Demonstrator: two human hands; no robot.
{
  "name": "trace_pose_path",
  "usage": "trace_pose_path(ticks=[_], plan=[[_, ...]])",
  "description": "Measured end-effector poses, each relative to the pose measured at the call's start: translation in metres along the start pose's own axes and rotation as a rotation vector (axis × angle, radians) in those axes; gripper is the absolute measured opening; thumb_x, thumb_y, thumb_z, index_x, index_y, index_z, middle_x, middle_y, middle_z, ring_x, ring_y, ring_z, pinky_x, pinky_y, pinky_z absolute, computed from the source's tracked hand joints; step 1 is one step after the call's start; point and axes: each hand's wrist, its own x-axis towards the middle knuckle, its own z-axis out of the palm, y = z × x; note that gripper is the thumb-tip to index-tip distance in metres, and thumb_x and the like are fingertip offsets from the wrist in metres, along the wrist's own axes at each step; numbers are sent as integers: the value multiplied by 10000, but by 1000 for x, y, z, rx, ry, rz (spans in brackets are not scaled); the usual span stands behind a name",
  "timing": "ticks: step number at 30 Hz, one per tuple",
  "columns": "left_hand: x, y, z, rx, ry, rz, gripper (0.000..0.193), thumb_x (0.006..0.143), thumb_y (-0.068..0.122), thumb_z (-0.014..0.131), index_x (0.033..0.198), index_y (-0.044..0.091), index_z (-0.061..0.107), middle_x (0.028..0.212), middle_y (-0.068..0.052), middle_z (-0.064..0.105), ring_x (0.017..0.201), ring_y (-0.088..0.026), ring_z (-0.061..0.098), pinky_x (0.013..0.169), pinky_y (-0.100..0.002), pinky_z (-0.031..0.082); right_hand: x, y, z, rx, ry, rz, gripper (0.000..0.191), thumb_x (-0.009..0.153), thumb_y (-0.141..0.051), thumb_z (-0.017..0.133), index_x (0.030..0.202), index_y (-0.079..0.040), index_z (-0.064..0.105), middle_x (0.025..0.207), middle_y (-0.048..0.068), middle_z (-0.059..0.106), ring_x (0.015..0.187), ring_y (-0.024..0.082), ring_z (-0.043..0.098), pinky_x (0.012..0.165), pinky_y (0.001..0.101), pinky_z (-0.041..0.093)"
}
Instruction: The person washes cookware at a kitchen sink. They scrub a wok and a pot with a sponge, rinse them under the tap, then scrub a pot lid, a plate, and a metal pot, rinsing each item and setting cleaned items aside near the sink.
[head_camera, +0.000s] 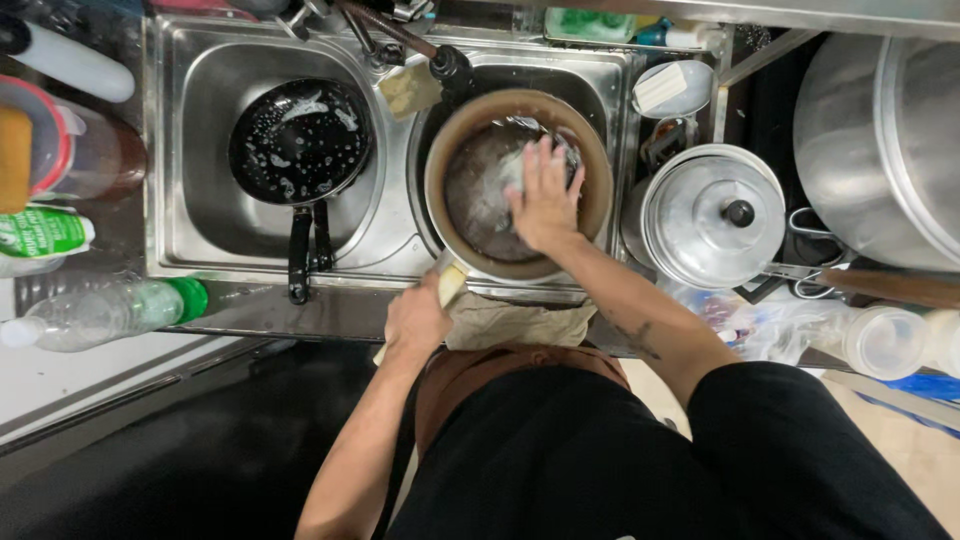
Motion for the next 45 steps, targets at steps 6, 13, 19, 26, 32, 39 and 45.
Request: trace_pose_path(ticks=[6,13,19,26,32,39,45], plan=[[-20,-3,6,50,-24,41,429,811,104,684,1217,78,549,925,-266,725,895,-469,704,828,-561,559,-7,-51,36,-118,100,-132,824,1038,-386,468,1617,72,102,1707,275,65,1607,423,46,1298,584,62],[-15,-58,-14,78,111,-62,297,816,92,663,1102,70,584,921,-251,732,894,-464,710,830,-565,559,-86,-32,-15,-129,-882,-473,671,1044,-510,259,1623,-195,130,1720,32,40,1577,216,-12,1255,500,-60],[-16,-50,-4,42,92,-27,327,803,104,685,1113,81,584,894,-267,722,895,-477,693,849,-578,537,-29,1,-49,-495,-231,-258,845,998,-568,420,1588,7,228,1689,177,105,1560,279,77,1185,684,-57],[-26,-25,1,68,34,46,339,799,104,687,1122,73,589,894,-249,731,893,-451,709,841,-563,552,-26,-55,-18,-156,-155,-478,779,1020,-431,515,1637,-41,243,1700,220,188,1572,374,169,1254,599,136],[-32,-40,-3,-6,108,40,321,771,74,682,1089,100,644,895,-245,730,900,-466,694,845,-570,537,-43,-38,-51,-353,-197,-363,665,1031,-357,475,1618,-101,299,1686,176,218,1560,360,202,1263,592,108],[-35,-35,1,-28,63,57,367,753,62,682,1117,90,643,900,-252,725,909,-457,699,850,-553,548,-72,-72,-21,6,-669,-657,709,1085,-476,304,1612,-37,125,1705,180,-24,1537,338,-95,1197,606,-19],[-47,-26,-5,8,46,89,360,760,67,680,1118,83,645,914,-252,730,910,-453,704,859,-544,550,-7,-23,-40,-632,-298,-326,792,1000,-643,252,1636,-195,102,1736,25,31,1576,226,-30,1201,657,-115]])
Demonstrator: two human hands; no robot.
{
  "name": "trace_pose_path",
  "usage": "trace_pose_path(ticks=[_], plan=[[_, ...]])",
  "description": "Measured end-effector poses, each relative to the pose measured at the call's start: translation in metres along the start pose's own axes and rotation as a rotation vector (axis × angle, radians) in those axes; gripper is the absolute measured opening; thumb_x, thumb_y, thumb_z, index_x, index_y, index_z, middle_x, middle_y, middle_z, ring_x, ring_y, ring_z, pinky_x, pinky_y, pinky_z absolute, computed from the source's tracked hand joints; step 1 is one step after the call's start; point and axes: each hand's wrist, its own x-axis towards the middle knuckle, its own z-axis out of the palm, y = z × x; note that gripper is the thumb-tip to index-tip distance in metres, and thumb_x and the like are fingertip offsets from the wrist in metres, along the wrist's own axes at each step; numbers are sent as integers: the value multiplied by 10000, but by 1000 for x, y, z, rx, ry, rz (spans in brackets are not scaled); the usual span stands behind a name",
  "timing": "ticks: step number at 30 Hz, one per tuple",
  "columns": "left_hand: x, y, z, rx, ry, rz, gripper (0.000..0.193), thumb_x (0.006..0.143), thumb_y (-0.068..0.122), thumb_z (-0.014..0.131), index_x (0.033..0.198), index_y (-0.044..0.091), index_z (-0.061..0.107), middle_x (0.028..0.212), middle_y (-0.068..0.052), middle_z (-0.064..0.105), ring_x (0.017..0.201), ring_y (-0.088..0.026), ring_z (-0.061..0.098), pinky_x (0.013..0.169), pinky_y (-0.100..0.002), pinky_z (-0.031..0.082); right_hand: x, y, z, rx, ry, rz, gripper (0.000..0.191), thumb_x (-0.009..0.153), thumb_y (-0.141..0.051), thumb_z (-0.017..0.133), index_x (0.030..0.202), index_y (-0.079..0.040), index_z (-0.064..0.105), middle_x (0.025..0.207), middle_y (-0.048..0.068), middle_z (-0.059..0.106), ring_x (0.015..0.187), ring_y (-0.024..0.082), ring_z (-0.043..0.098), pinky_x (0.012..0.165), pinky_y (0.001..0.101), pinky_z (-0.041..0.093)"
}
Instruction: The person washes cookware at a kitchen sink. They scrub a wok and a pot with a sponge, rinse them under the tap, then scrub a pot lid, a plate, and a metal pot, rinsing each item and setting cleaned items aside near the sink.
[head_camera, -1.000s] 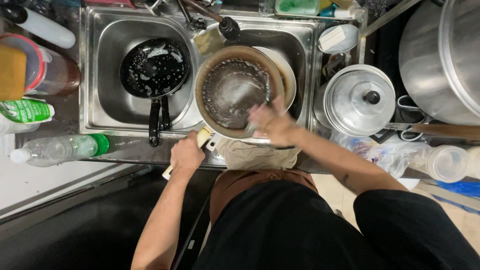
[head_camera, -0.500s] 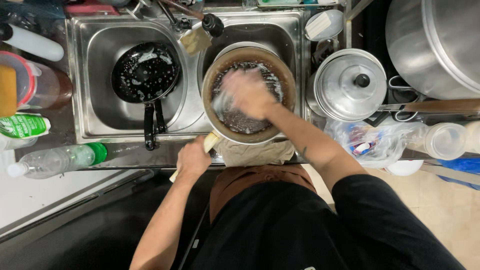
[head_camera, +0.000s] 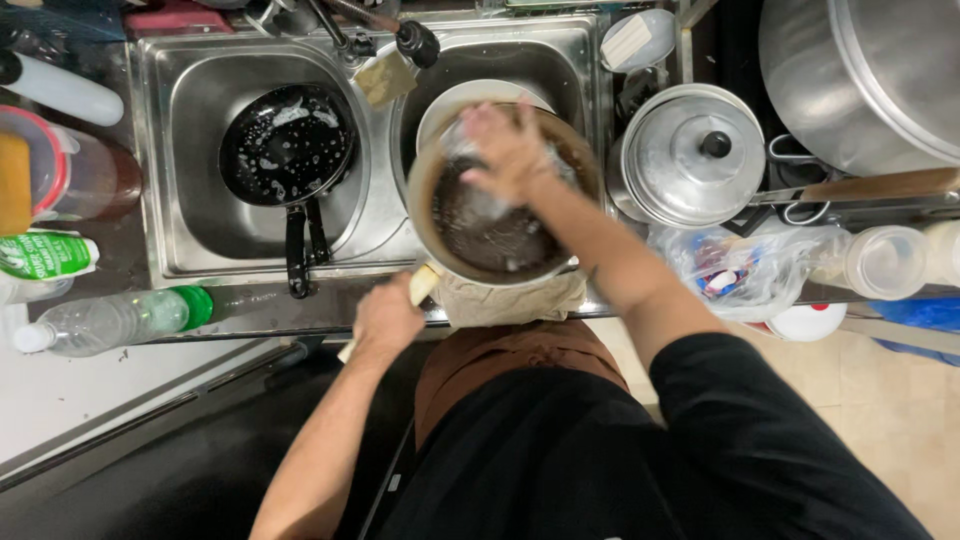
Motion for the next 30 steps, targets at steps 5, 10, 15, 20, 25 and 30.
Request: trace_pose_path(ticks=[5,10,15,20,25,30], plan=[[8,-7,-12,83,23,-144,297,801,71,670,1098,65,654,962,-245,733,950,-463,700,866,-555,550,-52,30,16,-156,-236,96,911,986,-738,166,1632,-103,69,1708,100,6,1575,255,-67,1194,611,-132],[12,5,-7,33,38,-192,324,775,84,692,1095,81,644,980,-250,723,969,-465,691,868,-557,543,-89,-60,16,521,-322,-112,948,1040,-640,275,1603,45,-60,1662,293,-110,1531,405,-147,1202,563,-100],[4,22,3,32,24,-132,323,793,120,701,1111,109,647,980,-237,727,977,-450,689,861,-547,544,-86,-127,8,1124,-76,35,899,1034,-600,361,1650,-59,-7,1704,232,103,1576,379,108,1285,442,165],[8,8,-7,68,54,-147,307,796,101,695,1101,107,666,974,-221,740,977,-438,699,869,-541,549,-125,-73,27,520,-220,-145,679,1041,-568,316,1614,-206,276,1705,135,191,1590,353,64,1266,606,-55],[0,3,-3,8,34,-90,332,773,55,666,1095,136,673,956,-222,737,955,-435,704,866,-540,549,-97,18,44,131,-24,114,799,993,-663,324,1567,-107,295,1665,206,166,1556,324,33,1191,600,-126],[-7,20,5,60,-17,-6,309,773,66,678,1077,118,673,950,-220,738,954,-436,702,867,-539,548,-36,-23,40,345,276,197,817,1042,-566,356,1633,-11,259,1688,295,113,1563,445,62,1242,590,-3]])
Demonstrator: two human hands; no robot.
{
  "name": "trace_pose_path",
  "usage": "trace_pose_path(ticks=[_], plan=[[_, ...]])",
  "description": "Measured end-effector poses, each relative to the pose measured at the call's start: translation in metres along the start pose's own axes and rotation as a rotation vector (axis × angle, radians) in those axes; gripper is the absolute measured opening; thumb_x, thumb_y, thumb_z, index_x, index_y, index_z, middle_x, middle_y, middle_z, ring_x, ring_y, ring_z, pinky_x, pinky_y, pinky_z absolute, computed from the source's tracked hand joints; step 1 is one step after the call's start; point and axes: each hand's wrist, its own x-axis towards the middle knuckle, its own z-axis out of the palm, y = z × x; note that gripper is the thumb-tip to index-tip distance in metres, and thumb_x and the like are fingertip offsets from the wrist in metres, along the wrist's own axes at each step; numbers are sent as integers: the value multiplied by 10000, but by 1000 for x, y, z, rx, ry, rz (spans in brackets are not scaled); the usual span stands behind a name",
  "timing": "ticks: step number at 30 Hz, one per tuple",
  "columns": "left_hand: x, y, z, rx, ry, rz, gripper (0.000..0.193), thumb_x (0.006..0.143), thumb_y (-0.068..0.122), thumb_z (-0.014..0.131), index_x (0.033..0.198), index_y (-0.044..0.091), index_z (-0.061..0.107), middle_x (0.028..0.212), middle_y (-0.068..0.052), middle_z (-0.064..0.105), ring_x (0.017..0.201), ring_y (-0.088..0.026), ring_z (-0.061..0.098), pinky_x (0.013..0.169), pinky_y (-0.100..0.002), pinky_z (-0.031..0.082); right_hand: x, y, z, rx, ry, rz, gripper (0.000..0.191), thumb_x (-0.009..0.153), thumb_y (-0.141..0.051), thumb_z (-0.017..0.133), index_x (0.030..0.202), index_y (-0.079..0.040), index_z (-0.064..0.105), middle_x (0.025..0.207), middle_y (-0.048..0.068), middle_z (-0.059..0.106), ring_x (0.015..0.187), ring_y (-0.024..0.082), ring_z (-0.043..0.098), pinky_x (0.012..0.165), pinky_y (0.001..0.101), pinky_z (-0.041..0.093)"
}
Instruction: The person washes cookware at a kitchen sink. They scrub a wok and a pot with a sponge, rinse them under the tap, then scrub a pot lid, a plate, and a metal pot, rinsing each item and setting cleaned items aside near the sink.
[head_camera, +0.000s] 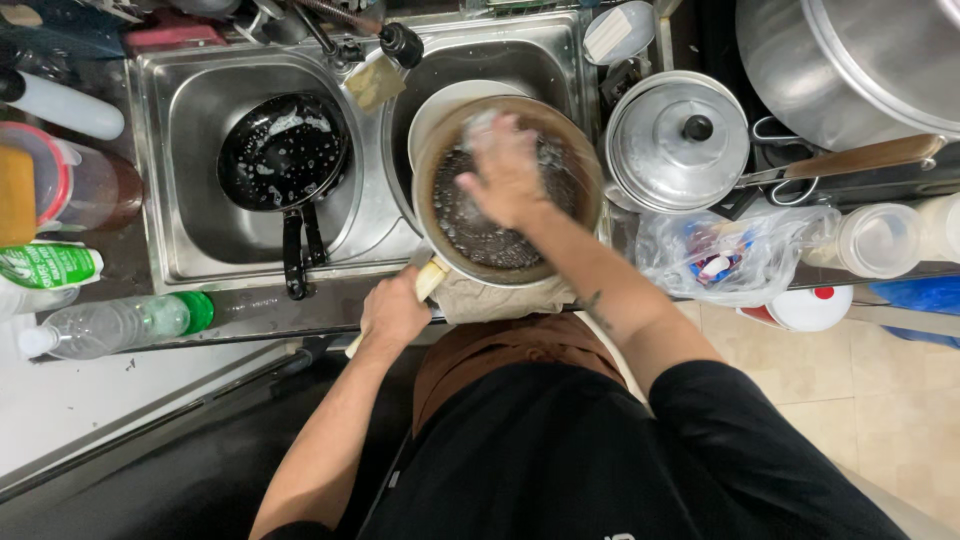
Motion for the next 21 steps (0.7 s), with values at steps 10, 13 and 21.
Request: trace_pose_path(ticks=[10,13,21], plan=[[18,-26,-8,-128,60,-125,336,738,93,680,1074,101,692,975,-233,731,993,-430,694,880,-524,544,-80,-25,-36,369,-427,-321,382,1019,-392,583,1285,-120,617,1325,120,655,1281,288,584,1175,441,408],[25,-46,-8,-232,153,75,336,713,70,689,1047,78,724,933,-239,738,913,-414,699,799,-498,549,-88,13,-67,234,-357,-289,225,987,-303,678,1132,-132,658,1132,84,693,1207,270,602,1138,452,437],[37,-20,13,-881,-414,-77,281,697,-138,643,915,32,593,624,-44,526,394,-157,443,361,-328,348,-75,2,-79,606,704,-264,302,791,52,616,1057,-85,662,1432,66,635,1466,299,534,1312,517,391]])
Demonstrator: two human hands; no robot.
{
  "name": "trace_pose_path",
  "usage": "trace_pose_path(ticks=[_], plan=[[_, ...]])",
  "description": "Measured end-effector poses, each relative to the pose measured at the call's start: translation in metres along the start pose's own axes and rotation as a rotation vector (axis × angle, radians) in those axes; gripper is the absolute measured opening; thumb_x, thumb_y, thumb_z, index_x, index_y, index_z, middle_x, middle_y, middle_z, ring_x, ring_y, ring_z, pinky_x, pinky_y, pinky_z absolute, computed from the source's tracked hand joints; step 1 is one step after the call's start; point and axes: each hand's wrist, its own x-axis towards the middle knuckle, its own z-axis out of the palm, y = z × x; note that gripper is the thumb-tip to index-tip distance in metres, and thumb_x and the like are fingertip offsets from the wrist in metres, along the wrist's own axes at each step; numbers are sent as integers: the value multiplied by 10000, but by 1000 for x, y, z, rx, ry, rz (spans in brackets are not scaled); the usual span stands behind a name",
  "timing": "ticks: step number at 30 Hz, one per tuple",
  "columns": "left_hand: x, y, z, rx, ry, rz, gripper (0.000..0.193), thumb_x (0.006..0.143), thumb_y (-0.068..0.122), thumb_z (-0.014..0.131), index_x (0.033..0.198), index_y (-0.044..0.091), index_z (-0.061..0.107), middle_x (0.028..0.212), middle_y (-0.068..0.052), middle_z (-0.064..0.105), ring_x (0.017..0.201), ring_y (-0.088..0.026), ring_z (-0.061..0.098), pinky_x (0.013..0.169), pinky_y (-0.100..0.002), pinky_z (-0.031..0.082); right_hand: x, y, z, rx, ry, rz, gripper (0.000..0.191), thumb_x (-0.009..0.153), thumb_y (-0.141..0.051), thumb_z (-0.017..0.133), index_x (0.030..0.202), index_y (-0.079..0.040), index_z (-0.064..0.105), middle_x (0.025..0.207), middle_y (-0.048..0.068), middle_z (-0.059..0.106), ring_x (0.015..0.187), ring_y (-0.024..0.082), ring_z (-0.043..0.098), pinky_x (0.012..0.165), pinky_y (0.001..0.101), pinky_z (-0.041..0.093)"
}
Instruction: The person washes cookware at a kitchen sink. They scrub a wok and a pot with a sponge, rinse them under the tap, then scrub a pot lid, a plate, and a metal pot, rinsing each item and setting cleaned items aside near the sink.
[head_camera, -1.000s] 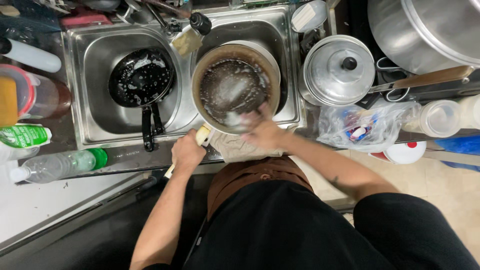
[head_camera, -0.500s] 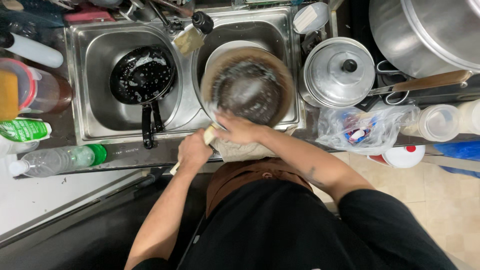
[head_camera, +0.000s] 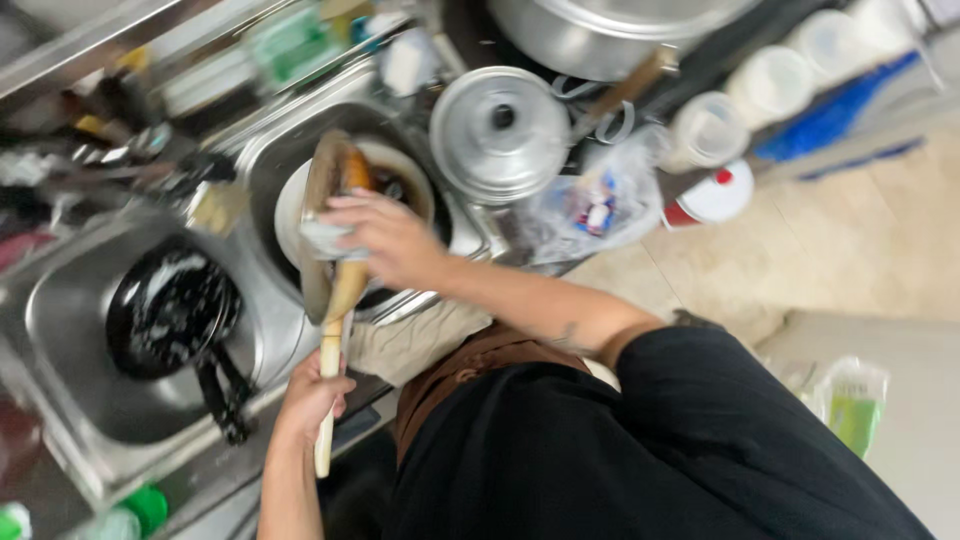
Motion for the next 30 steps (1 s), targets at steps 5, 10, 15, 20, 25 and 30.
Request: trace_pose_path(ticks=[5,10,15,20,25,30], plan=[[-6,32,23,-238,-124,-95,293,710,-126,601,931,57,543,618,-42,525,390,-122,398,342,-295,314,-25,-27,31,-4,-20,-156,476,929,-321,636,1313,-41,620,1587,191,340,1539,378,224,1286,609,85],[-20,54,33,-19,-106,-76,300,704,-121,608,927,52,506,579,-62,466,350,-156,384,321,-328,312,10,-8,27,-181,-168,87,657,905,-396,638,1403,15,519,1555,260,365,1449,506,223,1246,629,160],[-34,62,17,168,-95,-32,285,697,-119,629,898,45,510,573,-45,472,343,-170,438,315,-341,326,55,4,20,-164,77,186,579,971,-139,635,1534,-225,530,1665,78,353,1546,370,329,1278,556,216],[-30,69,13,121,-99,-5,259,703,-104,634,880,47,518,570,-41,478,344,-158,426,325,-324,332,24,-36,28,-158,-431,-206,663,873,-169,683,1511,-218,510,1689,86,301,1571,369,304,1290,625,189],[-51,73,8,88,-136,-26,244,724,-107,652,872,26,510,579,-37,480,352,-149,426,330,-322,318,65,13,31,-198,-146,-51,484,869,-335,732,1305,-142,651,1461,121,558,1453,355,418,1230,589,261],[-79,86,-6,56,-174,-87,270,720,-113,667,894,41,528,586,-45,475,371,-129,422,353,-302,314,115,110,21,813,4,810,479,1030,-407,485,1314,-71,675,1256,158,726,1120,295,677,1031,406,534]])
